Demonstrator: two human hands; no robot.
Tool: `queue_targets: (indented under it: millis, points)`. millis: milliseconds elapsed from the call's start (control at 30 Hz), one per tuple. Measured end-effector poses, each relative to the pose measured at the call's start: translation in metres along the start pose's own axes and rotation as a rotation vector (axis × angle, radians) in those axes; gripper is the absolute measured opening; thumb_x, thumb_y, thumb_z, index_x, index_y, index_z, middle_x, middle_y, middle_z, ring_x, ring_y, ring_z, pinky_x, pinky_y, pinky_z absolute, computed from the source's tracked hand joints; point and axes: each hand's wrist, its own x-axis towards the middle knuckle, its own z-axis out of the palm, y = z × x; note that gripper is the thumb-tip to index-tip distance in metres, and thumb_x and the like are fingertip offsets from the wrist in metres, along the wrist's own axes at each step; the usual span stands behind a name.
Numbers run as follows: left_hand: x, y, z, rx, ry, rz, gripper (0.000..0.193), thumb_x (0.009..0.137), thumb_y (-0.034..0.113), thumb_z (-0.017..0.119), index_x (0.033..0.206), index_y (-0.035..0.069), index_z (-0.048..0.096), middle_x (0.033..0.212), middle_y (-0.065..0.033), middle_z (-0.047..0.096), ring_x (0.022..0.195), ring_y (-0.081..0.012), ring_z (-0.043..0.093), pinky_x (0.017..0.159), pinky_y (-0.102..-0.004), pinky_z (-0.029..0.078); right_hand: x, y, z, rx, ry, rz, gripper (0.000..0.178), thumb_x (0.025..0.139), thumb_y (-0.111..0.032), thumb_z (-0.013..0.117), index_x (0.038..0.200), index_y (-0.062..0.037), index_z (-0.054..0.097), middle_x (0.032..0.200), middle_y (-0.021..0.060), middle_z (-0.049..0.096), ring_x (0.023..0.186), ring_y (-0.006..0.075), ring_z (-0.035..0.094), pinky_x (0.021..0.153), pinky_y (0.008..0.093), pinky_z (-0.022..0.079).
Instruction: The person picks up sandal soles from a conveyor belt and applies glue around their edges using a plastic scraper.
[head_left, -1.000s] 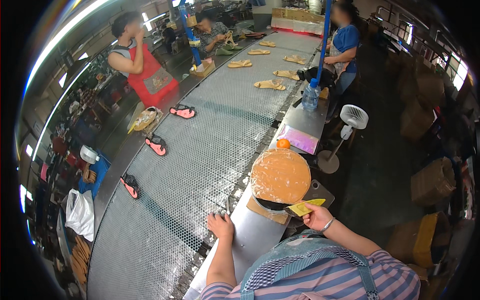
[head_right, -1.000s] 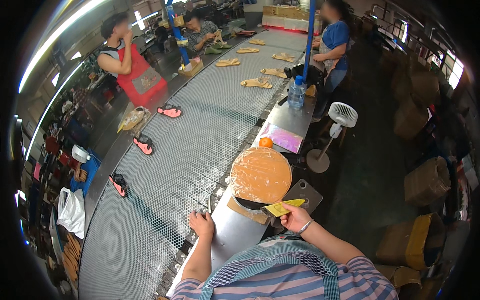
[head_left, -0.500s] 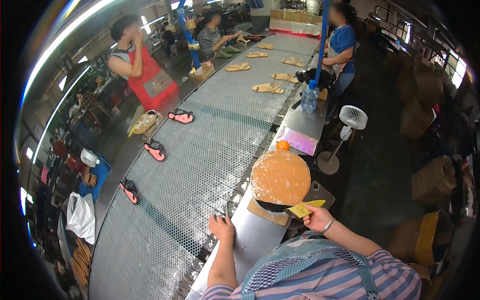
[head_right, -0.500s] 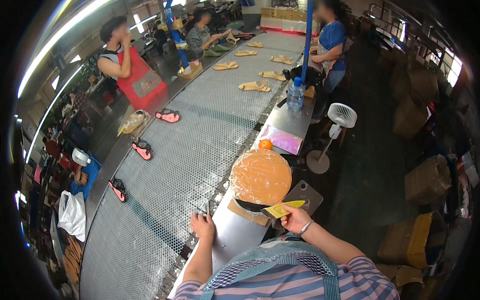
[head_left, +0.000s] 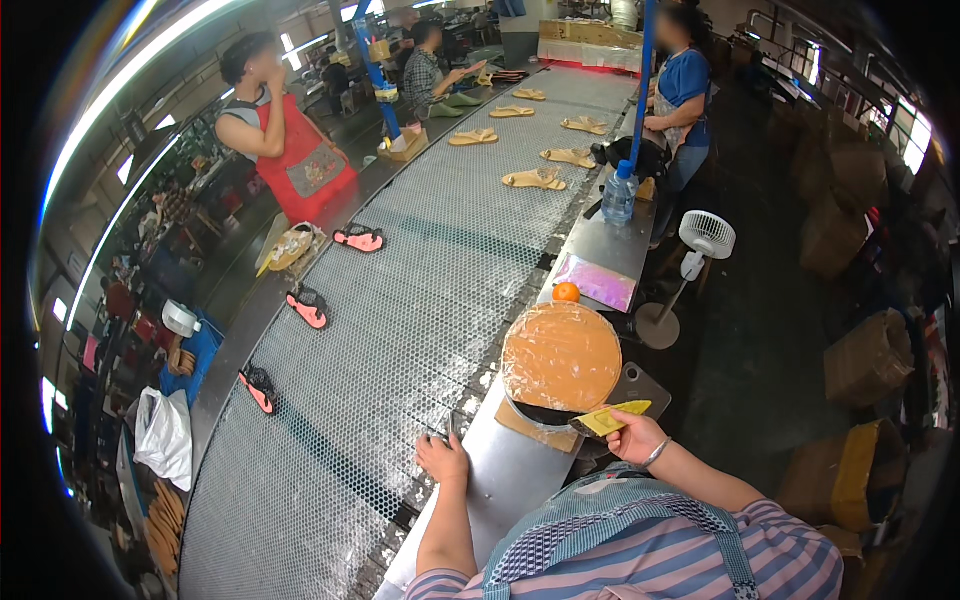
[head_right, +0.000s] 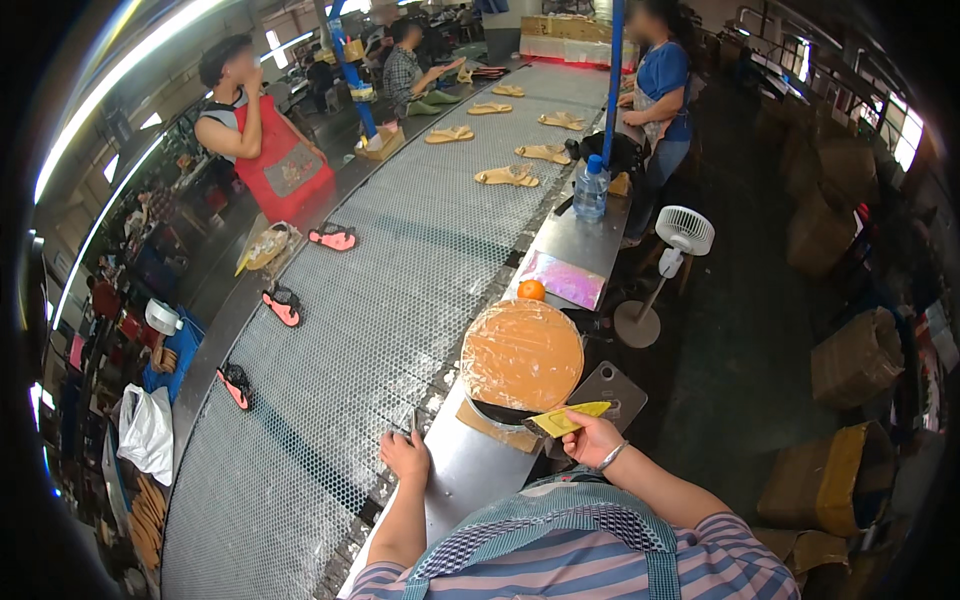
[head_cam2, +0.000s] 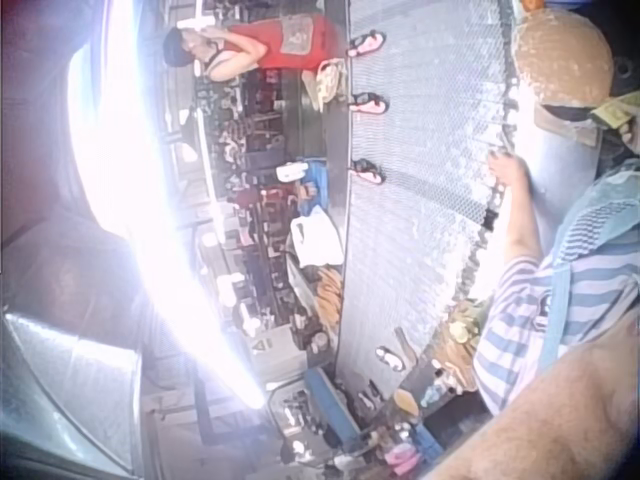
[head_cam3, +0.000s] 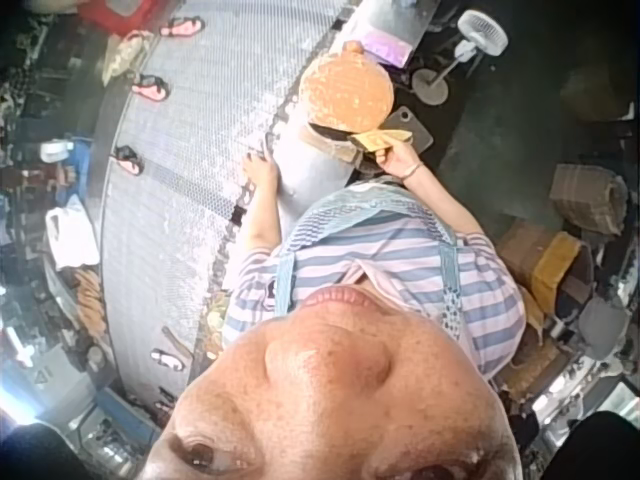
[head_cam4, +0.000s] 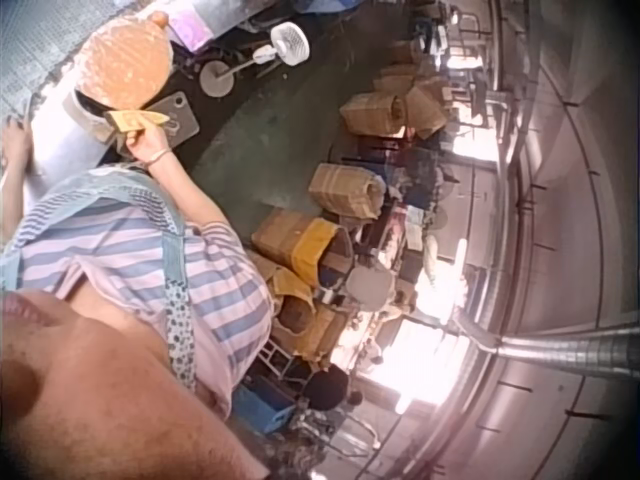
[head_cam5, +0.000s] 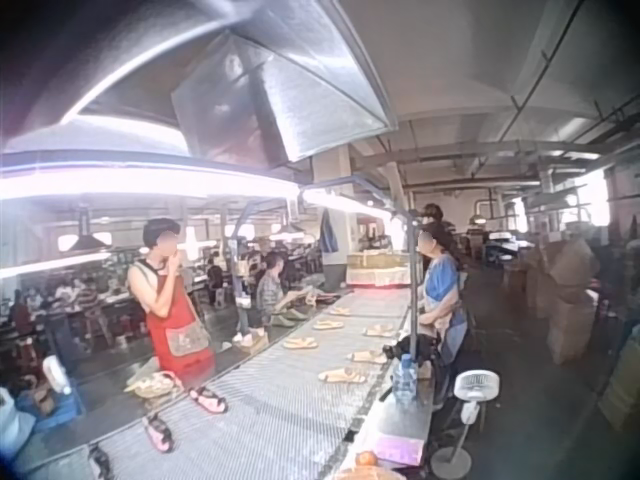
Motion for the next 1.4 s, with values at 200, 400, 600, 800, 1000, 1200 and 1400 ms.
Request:
queue_targets:
  millis: [200, 400, 600, 800, 1000, 1200, 1400]
  points:
    - [0.001, 0.001, 0.001, 0.043, -0.001, -0.013, 0.029, 0.076, 0.028, 0.062, 0.082, -0.001, 0.062, 0.11, -0.0183, 0.05, 0.11, -0.0334, 0.041, 0.097, -0.0458, 0.027, 0.003, -0.003, -0.002, 0.008, 0.014, 0.002, 0.02, 0.089, -0.018, 0.051, 0.107, -0.0115, 0.058, 0.083, 0.001, 0.058, 0.057, 0.0099, 0.045, 0.05, 0.0223, 0.039]
    - [0.003, 0.008, 0.001, 0.018, 0.02, -0.023, 0.026, 0.077, 0.027, 0.061, 0.086, 0.003, 0.062, 0.114, -0.018, 0.05, 0.112, -0.0329, 0.04, 0.096, -0.0483, 0.027, 0.006, -0.006, -0.003, 0.009, 0.014, -0.004, 0.019, 0.089, -0.018, 0.052, 0.105, -0.0106, 0.058, 0.083, 0.0015, 0.058, 0.057, 0.0102, 0.046, 0.05, 0.0227, 0.039]
    - [0.003, 0.008, 0.007, 0.006, 0.022, -0.008, 0.025, 0.077, 0.026, 0.061, 0.088, 0.004, 0.06, 0.117, -0.0177, 0.049, 0.117, -0.0336, 0.038, 0.099, -0.0496, 0.025, 0.006, -0.009, -0.001, 0.01, 0.012, -0.007, 0.018, 0.089, -0.018, 0.052, 0.104, -0.0099, 0.059, 0.082, 0.0018, 0.058, 0.057, 0.01, 0.046, 0.05, 0.0224, 0.039]
    - [0.006, 0.006, 0.01, -0.022, 0.021, -0.009, 0.025, 0.077, 0.025, 0.062, 0.087, 0.003, 0.06, 0.118, -0.0197, 0.048, 0.117, -0.0357, 0.038, 0.099, -0.0492, 0.025, 0.004, -0.012, 0.002, 0.007, 0.01, -0.005, 0.019, 0.089, -0.017, 0.052, 0.105, -0.01, 0.059, 0.082, 0.0013, 0.059, 0.057, 0.0095, 0.046, 0.05, 0.0218, 0.038]
    - [0.007, 0.011, 0.006, -0.038, 0.003, -0.034, 0.021, 0.074, 0.022, 0.063, 0.084, 0.003, 0.061, 0.118, -0.021, 0.048, 0.117, -0.0361, 0.038, 0.1, -0.0491, 0.025, 0.006, -0.015, 0.001, 0.005, 0.01, -0.002, 0.018, 0.089, -0.017, 0.052, 0.104, -0.0104, 0.059, 0.081, 0.0012, 0.058, 0.057, 0.0098, 0.046, 0.05, 0.022, 0.038]
    - [0.009, 0.016, 0.004, -0.037, 0.006, -0.069, 0.015, 0.075, 0.018, 0.062, 0.081, 0.004, 0.062, 0.119, -0.0176, 0.048, 0.118, -0.0352, 0.037, 0.101, -0.049, 0.023, 0.008, -0.018, -0.002, 0.001, 0.013, -0.002, 0.021, 0.089, -0.017, 0.052, 0.107, -0.011, 0.057, 0.084, 0.0018, 0.058, 0.057, 0.0103, 0.045, 0.05, 0.0221, 0.039]
    - [0.009, 0.014, 0.009, -0.015, 0.117, 0.035, 0.013, 0.079, 0.015, 0.057, 0.082, 0.003, 0.059, 0.116, -0.0144, 0.048, 0.114, -0.0322, 0.038, 0.099, -0.0441, 0.025, 0.008, -0.02, 0.0, -0.001, 0.009, 0.002, 0.023, 0.089, -0.017, 0.051, 0.111, -0.0113, 0.056, 0.088, 0.0022, 0.058, 0.058, 0.0102, 0.044, 0.051, 0.0216, 0.039]
